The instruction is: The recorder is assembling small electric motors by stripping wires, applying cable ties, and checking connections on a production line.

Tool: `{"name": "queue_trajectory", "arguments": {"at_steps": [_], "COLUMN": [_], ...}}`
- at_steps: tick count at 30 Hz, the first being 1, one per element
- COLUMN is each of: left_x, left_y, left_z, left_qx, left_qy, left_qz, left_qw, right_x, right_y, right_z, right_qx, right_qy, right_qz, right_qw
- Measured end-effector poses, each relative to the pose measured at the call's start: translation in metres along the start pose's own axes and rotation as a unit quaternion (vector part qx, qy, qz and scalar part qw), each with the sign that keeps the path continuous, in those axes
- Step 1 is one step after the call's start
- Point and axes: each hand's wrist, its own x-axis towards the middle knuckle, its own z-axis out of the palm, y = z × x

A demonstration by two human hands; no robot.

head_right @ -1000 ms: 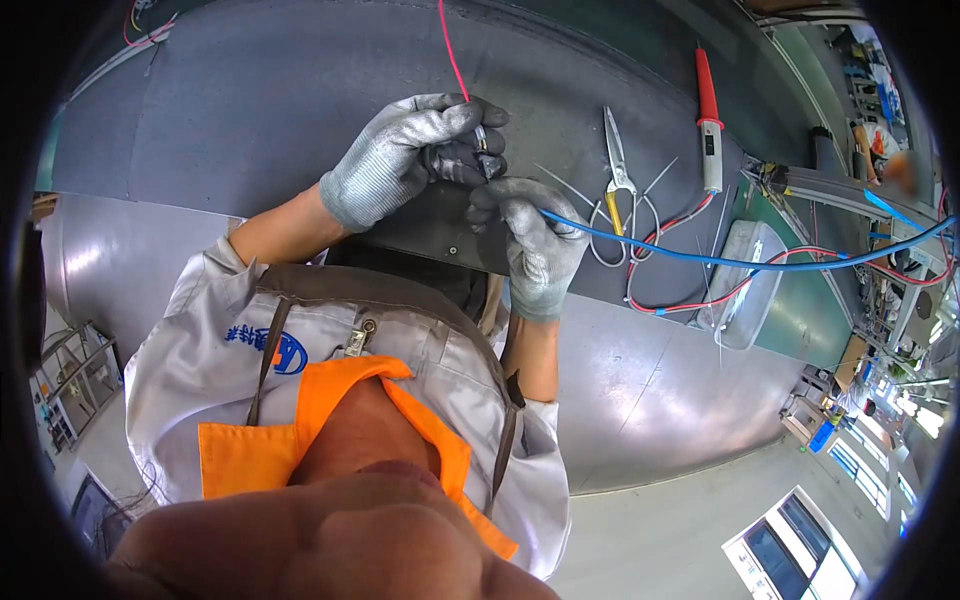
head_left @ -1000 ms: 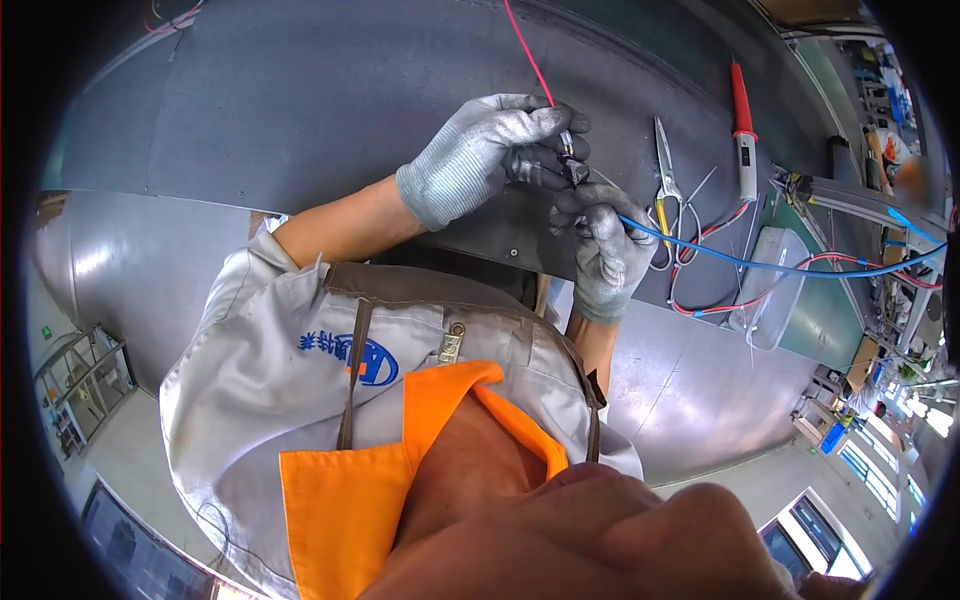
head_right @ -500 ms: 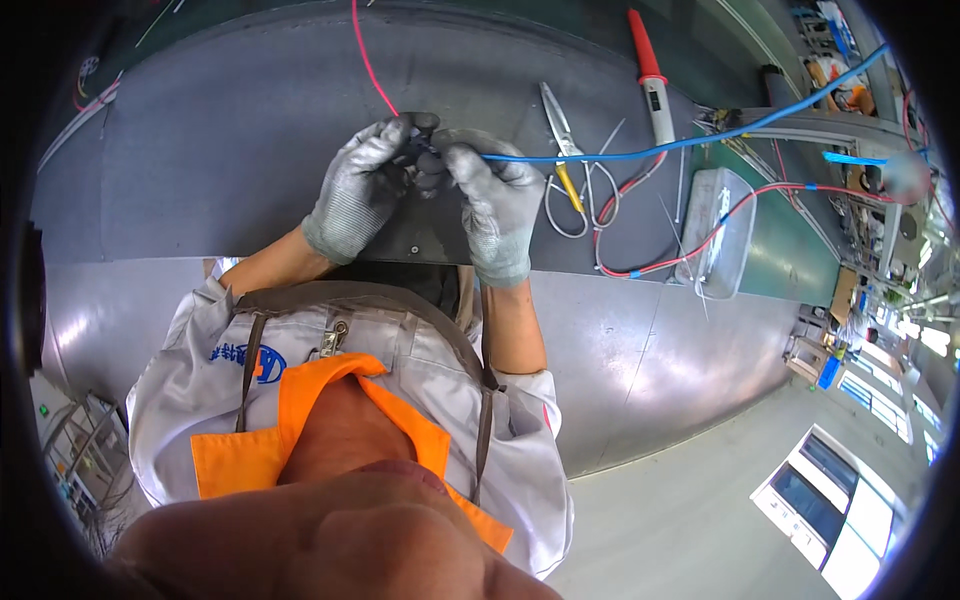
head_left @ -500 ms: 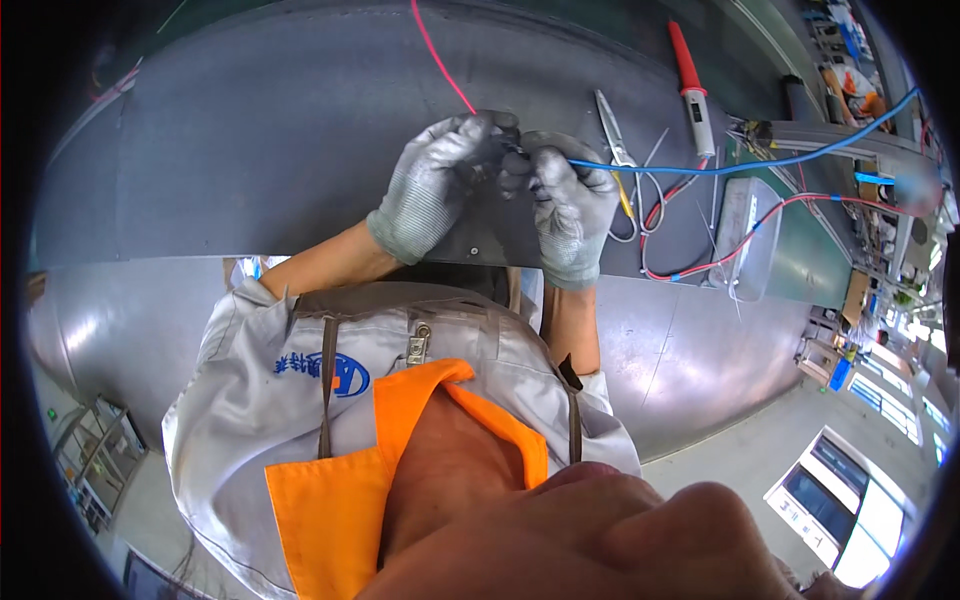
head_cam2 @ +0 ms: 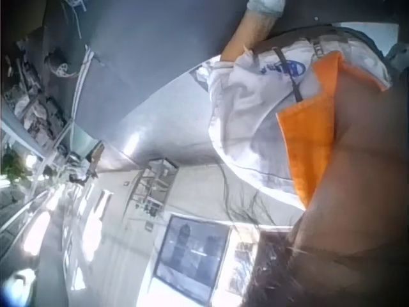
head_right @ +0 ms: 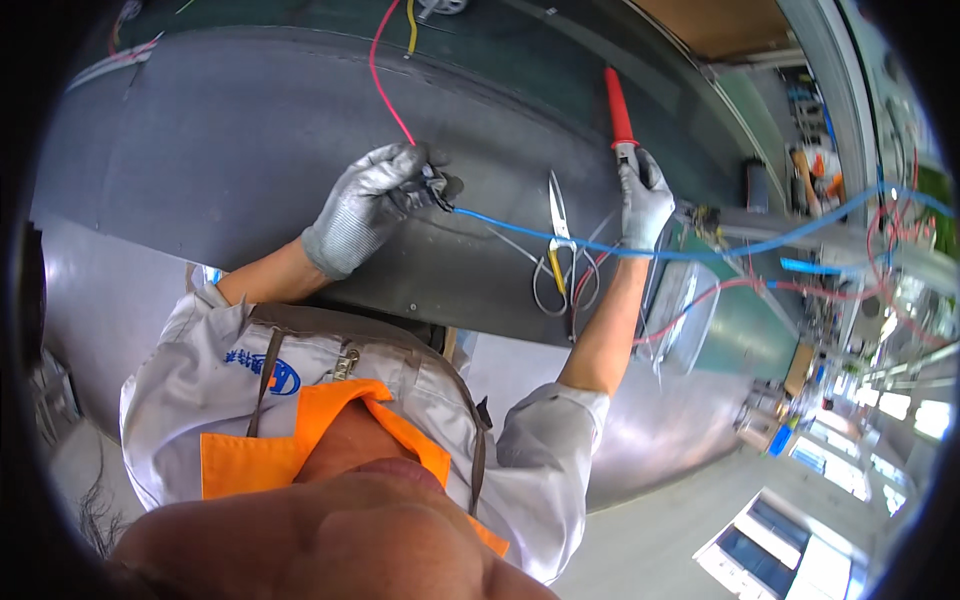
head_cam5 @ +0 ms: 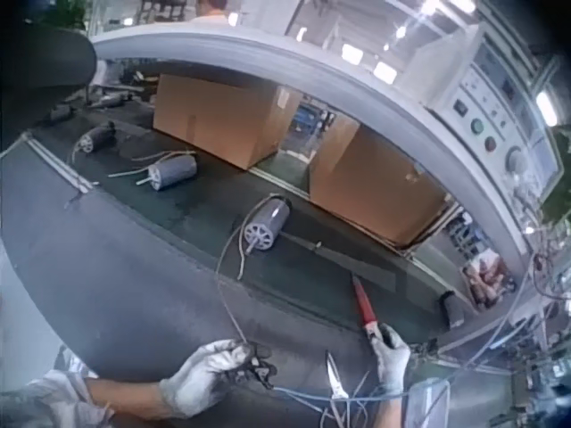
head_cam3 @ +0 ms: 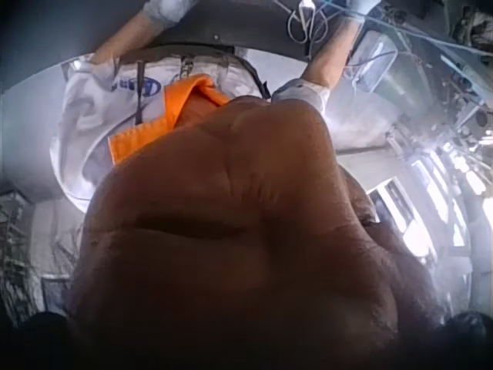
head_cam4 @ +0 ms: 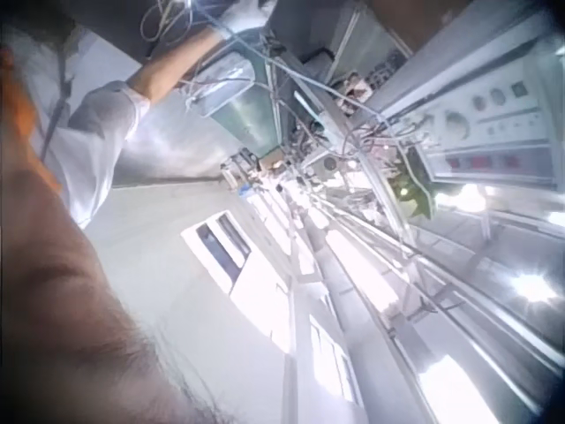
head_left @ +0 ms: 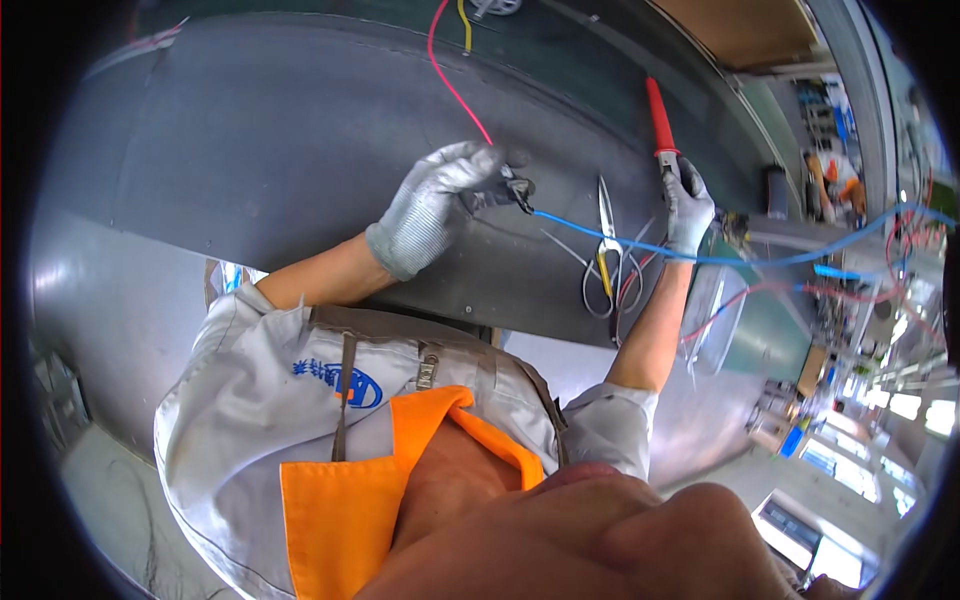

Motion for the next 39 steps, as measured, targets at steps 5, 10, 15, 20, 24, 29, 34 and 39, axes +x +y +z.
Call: {"name": "queue_trajectory", "arguments": {"at_steps": [5,10,15,20,24,29,34,39], "left_x": [0.008,0.016,0.024,0.024,0.030,0.040,0.059,0.073], "left_y": [-0.021,-0.013,0.001,0.004,0.011,0.013,0.017,0.135], "left_z": [-0.037,-0.027,-0.006,-0.008,-0.007,-0.005,-0.007,-0.084], "left_qx": [-0.021,-0.051,-0.023,0.035,0.071,0.101,0.506,0.844], "left_qy": [0.009,-0.014,-0.022,-0.060,-0.105,-0.091,-0.140,-0.016], "left_qz": [0.019,-0.004,-0.075,-0.117,-0.157,-0.189,0.088,0.202], "left_qw": [1.000,0.999,0.997,0.991,0.979,0.973,0.847,0.496], "right_x": [-0.020,0.006,-0.002,-0.028,-0.039,-0.110,-0.187,-0.256], "right_y": [-0.109,-0.125,-0.138,-0.122,-0.084,-0.139,-0.139,-0.142], "right_z": [0.065,0.110,0.101,0.028,-0.026,-0.025,0.041,0.018], "right_qx": [0.207,0.083,-0.056,-0.140,-0.345,-0.104,0.358,0.251], "right_qy": [-0.214,-0.267,-0.176,-0.046,0.035,-0.166,-0.216,0.081], "right_qz": [-0.043,-0.058,-0.241,-0.194,-0.190,-0.106,-0.112,0.001], "right_qw": [0.954,0.958,0.953,0.970,0.918,0.975,0.901,0.965]}}
